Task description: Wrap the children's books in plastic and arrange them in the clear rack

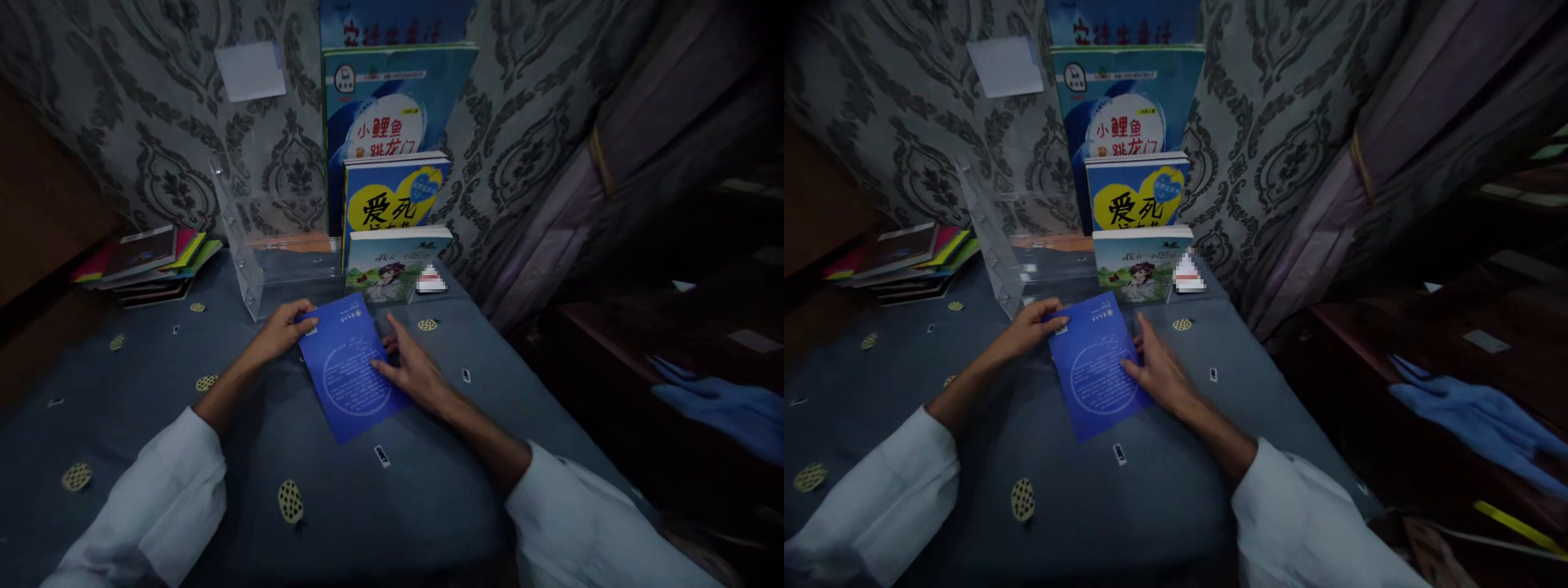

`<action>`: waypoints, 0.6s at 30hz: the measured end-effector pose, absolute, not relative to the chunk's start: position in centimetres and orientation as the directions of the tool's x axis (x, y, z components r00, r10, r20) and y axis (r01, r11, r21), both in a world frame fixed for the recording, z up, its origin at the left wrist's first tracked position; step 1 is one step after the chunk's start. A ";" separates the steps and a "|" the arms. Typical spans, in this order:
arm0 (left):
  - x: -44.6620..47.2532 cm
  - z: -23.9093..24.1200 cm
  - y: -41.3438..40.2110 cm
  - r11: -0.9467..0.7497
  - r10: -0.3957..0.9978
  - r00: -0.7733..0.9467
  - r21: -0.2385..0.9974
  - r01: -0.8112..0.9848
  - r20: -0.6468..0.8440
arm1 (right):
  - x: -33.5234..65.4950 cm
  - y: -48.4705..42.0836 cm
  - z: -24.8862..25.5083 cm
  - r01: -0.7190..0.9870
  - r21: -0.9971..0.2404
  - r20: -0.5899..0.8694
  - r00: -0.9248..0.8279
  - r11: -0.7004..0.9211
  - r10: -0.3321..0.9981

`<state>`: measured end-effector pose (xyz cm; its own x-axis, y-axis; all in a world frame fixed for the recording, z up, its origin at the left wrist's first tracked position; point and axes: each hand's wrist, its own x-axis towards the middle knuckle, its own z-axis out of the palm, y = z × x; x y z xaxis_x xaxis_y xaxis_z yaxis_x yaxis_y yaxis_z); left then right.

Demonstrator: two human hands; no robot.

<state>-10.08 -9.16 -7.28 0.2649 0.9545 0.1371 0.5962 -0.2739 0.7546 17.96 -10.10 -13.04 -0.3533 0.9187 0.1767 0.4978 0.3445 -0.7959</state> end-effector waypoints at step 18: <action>-7.2 1.6 -20.1 -0.652 0.635 0.770 0.578 0.491 0.061 | 21.9 -10.2 -9.3 0.345 -0.562 0.488 -0.595 0.752 0.638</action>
